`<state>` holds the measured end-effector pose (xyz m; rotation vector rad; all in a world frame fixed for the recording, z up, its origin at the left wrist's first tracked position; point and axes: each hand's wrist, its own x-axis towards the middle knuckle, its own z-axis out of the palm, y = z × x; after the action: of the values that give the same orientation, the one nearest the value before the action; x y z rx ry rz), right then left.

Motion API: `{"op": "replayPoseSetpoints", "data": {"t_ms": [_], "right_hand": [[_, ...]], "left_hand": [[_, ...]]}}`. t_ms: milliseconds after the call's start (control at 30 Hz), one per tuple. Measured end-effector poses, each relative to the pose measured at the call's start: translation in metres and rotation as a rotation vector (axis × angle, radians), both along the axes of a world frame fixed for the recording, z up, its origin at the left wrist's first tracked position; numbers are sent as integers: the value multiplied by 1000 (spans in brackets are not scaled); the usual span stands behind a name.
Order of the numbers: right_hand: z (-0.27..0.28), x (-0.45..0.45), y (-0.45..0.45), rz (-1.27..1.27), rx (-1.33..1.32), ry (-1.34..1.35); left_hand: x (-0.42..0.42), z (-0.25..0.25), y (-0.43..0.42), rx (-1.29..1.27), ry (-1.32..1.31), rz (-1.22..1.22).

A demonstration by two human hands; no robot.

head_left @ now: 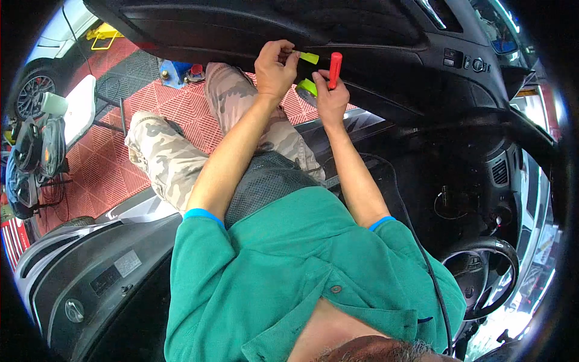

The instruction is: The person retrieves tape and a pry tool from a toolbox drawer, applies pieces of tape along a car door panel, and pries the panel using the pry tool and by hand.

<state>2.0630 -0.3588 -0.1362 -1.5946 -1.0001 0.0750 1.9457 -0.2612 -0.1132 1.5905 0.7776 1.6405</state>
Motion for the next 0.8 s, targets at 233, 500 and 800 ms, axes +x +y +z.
{"op": "replayPoseSetpoints", "data": {"t_ms": [233, 500, 800], "right_hand": [[16, -8, 16, -33, -6, 71], [21, -7, 28, -157, -47, 68], [14, -1, 36, -218, -37, -40]], "left_hand": [[7, -6, 1, -29, -40, -20], [8, -12, 5, 6, -82, -89], [3, -14, 9, -2, -74, -106]]}}
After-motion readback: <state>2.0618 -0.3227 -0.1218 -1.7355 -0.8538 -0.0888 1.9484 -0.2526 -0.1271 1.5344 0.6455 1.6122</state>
